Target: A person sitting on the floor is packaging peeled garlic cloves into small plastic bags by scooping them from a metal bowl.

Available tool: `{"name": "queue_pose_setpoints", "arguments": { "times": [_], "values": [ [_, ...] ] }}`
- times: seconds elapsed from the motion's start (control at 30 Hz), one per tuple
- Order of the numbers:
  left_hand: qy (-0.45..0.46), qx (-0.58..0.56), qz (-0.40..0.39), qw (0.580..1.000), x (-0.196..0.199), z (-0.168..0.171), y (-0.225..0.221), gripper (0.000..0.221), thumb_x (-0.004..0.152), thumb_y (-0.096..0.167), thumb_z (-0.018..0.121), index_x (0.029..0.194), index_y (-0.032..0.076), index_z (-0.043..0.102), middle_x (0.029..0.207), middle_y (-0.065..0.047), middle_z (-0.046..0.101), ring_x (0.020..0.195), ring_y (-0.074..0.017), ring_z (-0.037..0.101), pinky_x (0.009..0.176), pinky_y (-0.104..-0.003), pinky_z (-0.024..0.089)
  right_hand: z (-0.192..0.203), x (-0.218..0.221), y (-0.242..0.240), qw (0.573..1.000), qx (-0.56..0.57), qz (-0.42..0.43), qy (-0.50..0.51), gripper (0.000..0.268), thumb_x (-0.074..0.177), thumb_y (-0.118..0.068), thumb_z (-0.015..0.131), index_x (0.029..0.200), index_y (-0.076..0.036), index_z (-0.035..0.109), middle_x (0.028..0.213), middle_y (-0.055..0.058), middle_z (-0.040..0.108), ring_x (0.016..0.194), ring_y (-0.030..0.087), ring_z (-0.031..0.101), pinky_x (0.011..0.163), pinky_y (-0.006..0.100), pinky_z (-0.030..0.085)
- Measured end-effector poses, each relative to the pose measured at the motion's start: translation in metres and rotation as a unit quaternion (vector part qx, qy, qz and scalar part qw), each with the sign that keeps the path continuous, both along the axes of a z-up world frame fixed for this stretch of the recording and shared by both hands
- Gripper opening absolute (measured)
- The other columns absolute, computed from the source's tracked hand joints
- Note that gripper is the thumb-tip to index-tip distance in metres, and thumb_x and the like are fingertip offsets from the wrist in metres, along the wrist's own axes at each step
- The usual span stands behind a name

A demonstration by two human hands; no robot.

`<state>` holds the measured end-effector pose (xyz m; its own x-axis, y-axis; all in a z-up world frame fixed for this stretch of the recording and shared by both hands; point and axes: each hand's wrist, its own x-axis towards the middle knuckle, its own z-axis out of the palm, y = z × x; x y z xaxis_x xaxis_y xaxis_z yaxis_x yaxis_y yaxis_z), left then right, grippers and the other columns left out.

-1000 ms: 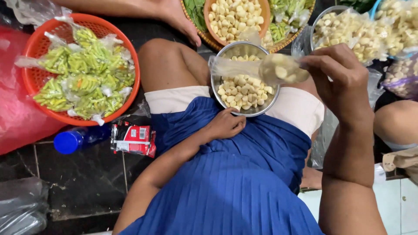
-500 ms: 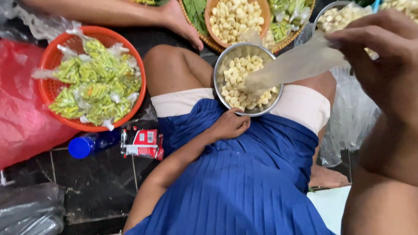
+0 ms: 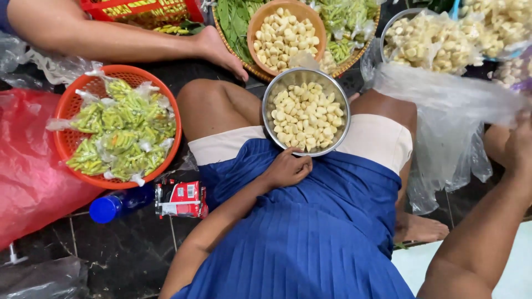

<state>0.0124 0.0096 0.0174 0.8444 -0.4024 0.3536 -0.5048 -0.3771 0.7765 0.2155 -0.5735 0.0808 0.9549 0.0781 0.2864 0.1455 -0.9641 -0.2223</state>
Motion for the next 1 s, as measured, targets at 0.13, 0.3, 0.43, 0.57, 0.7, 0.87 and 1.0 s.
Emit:
{"name": "queue_pose_setpoints", "arguments": {
  "times": [0.13, 0.3, 0.43, 0.57, 0.7, 0.87, 1.0],
  "values": [
    [0.002, 0.011, -0.001, 1.0, -0.001, -0.003, -0.002, 0.016, 0.096, 0.008, 0.05, 0.086, 0.013, 0.062, 0.069, 0.005, 0.065, 0.051, -0.0144, 0.054, 0.105, -0.04, 0.043, -0.065, -0.074, -0.033, 0.969, -0.115, -0.199, 0.094, 0.021, 0.101, -0.007, 0.057, 0.11, 0.0, 0.076, 0.104, 0.031, 0.071, 0.093, 0.057, 0.065, 0.073, 0.069, 0.052],
    [-0.008, 0.042, 0.011, 0.999, -0.004, -0.009, -0.008, 0.015, 0.095, 0.011, 0.051, 0.087, 0.014, 0.064, 0.063, 0.005, 0.063, 0.049, -0.0162, 0.053, 0.107, -0.039, 0.044, -0.007, -0.081, 0.109, 0.983, -0.055, -0.046, -0.169, 0.053, 0.088, 0.019, 0.059, 0.142, 0.016, 0.06, 0.123, 0.036, 0.055, 0.102, 0.057, 0.056, 0.085, 0.063, 0.046],
    [0.006, 0.077, 0.018, 0.997, -0.002, -0.013, -0.01, 0.014, 0.092, 0.011, 0.051, 0.088, 0.017, 0.064, 0.057, 0.007, 0.056, 0.048, -0.0168, 0.051, 0.109, -0.041, 0.044, -0.034, -0.001, 0.18, 0.966, 0.089, 0.171, -0.17, 0.036, 0.1, 0.02, 0.062, 0.129, 0.008, 0.079, 0.121, 0.023, 0.076, 0.107, 0.04, 0.069, 0.096, 0.047, 0.053],
    [0.0, 0.079, 0.004, 0.997, 0.0, -0.011, -0.008, 0.015, 0.094, 0.009, 0.051, 0.088, 0.016, 0.064, 0.07, 0.008, 0.066, 0.056, -0.0138, 0.058, 0.107, -0.038, 0.043, -0.055, 0.059, 0.29, 0.961, 0.131, 0.186, 0.157, 0.045, 0.096, -0.002, 0.055, 0.139, -0.003, 0.066, 0.136, 0.023, 0.064, 0.123, 0.043, 0.057, 0.099, 0.054, 0.043],
    [0.001, 0.063, 0.042, 0.997, -0.004, -0.008, -0.009, 0.007, 0.09, 0.018, 0.063, 0.085, 0.021, 0.06, 0.045, -0.002, 0.058, 0.056, -0.0173, 0.072, 0.109, -0.034, 0.048, -0.162, 0.145, 0.365, 0.953, 0.006, 0.243, 0.18, 0.049, 0.087, -0.013, 0.076, 0.134, -0.024, 0.067, 0.133, 0.012, 0.061, 0.117, 0.045, 0.064, 0.088, 0.058, 0.057],
    [0.011, 0.051, 0.025, 0.998, 0.005, 0.002, -0.003, 0.007, 0.09, 0.016, 0.064, 0.085, 0.019, 0.06, 0.048, -0.004, 0.061, 0.055, -0.02, 0.072, 0.109, -0.036, 0.049, -0.202, 0.179, 0.411, 0.939, 0.105, 0.155, 0.288, 0.068, 0.093, -0.023, 0.075, 0.156, -0.026, 0.05, 0.156, 0.017, 0.048, 0.139, 0.046, 0.049, 0.112, 0.061, 0.043],
    [0.006, 0.059, 0.016, 0.998, 0.003, -0.003, -0.002, 0.007, 0.09, 0.017, 0.064, 0.086, 0.019, 0.059, 0.049, -0.003, 0.061, 0.056, -0.0177, 0.072, 0.109, -0.034, 0.05, -0.27, 0.209, 0.391, 0.959, 0.123, 0.173, 0.188, 0.036, 0.088, -0.021, 0.081, 0.123, -0.021, 0.072, 0.122, 0.017, 0.057, 0.107, 0.051, 0.066, 0.09, 0.059, 0.055]
  ]
}}
